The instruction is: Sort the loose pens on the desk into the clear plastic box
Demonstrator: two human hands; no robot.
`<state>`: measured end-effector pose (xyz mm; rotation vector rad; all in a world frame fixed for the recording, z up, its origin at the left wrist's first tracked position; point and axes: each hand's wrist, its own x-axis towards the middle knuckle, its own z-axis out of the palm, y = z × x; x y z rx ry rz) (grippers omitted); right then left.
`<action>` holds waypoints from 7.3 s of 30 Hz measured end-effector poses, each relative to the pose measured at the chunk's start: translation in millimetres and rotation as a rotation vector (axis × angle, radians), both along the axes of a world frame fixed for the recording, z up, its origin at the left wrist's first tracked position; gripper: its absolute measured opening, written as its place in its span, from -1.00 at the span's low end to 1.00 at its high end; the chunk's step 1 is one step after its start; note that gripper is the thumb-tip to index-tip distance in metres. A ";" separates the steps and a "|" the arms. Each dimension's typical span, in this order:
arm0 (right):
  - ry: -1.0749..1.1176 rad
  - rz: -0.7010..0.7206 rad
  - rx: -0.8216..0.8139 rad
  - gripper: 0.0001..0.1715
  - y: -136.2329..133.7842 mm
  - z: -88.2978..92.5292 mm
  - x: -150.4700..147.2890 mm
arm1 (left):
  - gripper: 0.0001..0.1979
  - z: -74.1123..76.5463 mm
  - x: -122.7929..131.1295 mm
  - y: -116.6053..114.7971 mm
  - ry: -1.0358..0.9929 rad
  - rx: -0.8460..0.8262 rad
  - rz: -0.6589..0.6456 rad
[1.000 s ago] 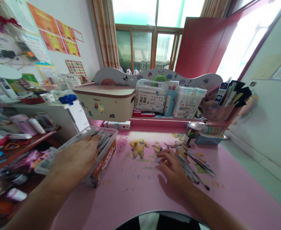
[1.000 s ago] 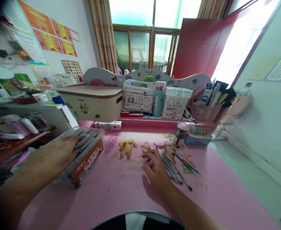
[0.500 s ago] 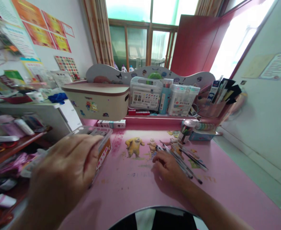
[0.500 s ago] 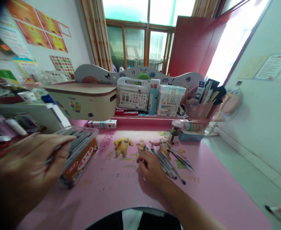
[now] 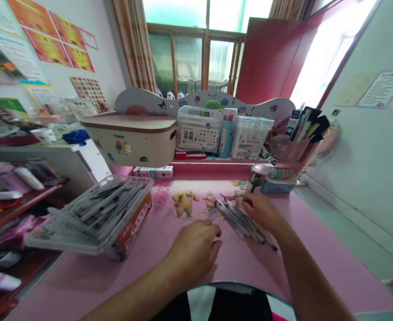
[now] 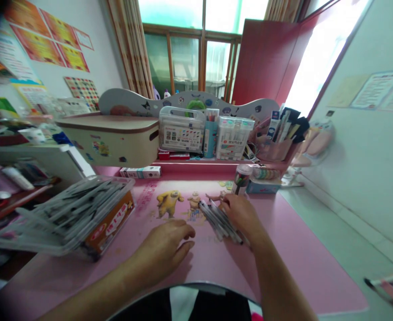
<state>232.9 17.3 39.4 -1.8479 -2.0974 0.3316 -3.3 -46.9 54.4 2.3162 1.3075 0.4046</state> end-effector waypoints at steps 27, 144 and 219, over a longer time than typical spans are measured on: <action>0.522 0.003 -0.068 -0.76 -1.1 2.0 6.9 | -0.85 -62.7 6.9 26.3 -1.011 -0.653 0.241; 1.591 -0.085 -0.513 -0.46 -28.9 -58.9 -98.6 | -0.63 -65.3 -8.4 45.3 -1.339 -0.720 0.515; 1.456 0.098 -0.871 -0.70 -34.6 -53.1 -89.4 | -0.81 -59.8 -17.3 55.3 -1.493 -0.493 0.664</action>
